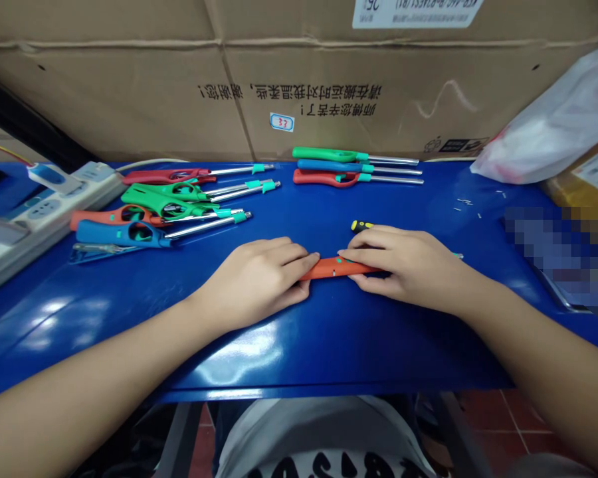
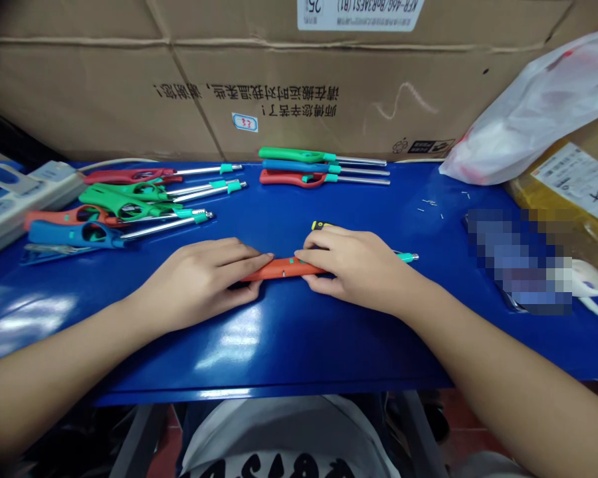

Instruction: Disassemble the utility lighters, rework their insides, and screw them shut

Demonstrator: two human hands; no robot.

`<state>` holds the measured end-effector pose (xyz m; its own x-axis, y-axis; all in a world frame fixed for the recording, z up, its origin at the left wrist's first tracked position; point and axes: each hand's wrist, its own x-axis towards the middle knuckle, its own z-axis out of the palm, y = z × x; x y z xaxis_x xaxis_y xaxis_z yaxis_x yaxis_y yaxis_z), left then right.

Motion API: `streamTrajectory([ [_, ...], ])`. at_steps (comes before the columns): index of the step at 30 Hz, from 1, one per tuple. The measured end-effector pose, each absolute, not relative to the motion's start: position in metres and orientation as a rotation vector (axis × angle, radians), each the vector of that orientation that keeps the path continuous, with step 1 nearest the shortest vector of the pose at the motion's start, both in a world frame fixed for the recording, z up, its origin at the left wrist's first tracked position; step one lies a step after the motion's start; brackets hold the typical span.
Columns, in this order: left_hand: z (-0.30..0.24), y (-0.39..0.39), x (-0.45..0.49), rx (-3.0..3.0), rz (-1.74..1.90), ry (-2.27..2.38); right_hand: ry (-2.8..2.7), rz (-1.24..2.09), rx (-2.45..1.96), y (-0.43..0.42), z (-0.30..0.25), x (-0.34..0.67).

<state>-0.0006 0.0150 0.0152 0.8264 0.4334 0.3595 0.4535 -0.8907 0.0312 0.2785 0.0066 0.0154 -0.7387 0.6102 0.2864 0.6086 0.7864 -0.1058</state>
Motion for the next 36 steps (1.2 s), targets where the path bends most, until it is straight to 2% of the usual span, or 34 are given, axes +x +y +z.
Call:
streamTrajectory([
  [9,0.013,0.017,0.0,-3.105,-0.73,-0.804,-2.574,0.04,-0.946,0.0,0.013,0.272],
  [18,0.033,0.021,-0.008,-3.156,-0.698,-0.945,-2.587,0.146,-1.086,0.004,0.029,0.275],
  [21,0.051,0.025,-0.012,-3.255,-0.842,-1.211,-2.559,0.199,-1.129,0.009,0.046,0.277],
  [25,0.06,0.029,-0.01,-3.283,-1.315,-1.885,-2.467,0.204,-1.084,0.017,0.058,0.274],
  [31,0.039,0.032,-0.002,-3.124,-1.743,-2.698,-2.592,-0.187,-0.898,0.018,0.043,0.262],
  [34,0.032,0.029,-0.001,-3.115,-1.806,-2.771,-2.568,-0.343,-0.804,0.014,0.031,0.259],
  [36,0.03,0.024,-0.001,-3.254,-1.802,-2.446,-2.518,-0.25,-0.834,0.012,0.026,0.259],
])
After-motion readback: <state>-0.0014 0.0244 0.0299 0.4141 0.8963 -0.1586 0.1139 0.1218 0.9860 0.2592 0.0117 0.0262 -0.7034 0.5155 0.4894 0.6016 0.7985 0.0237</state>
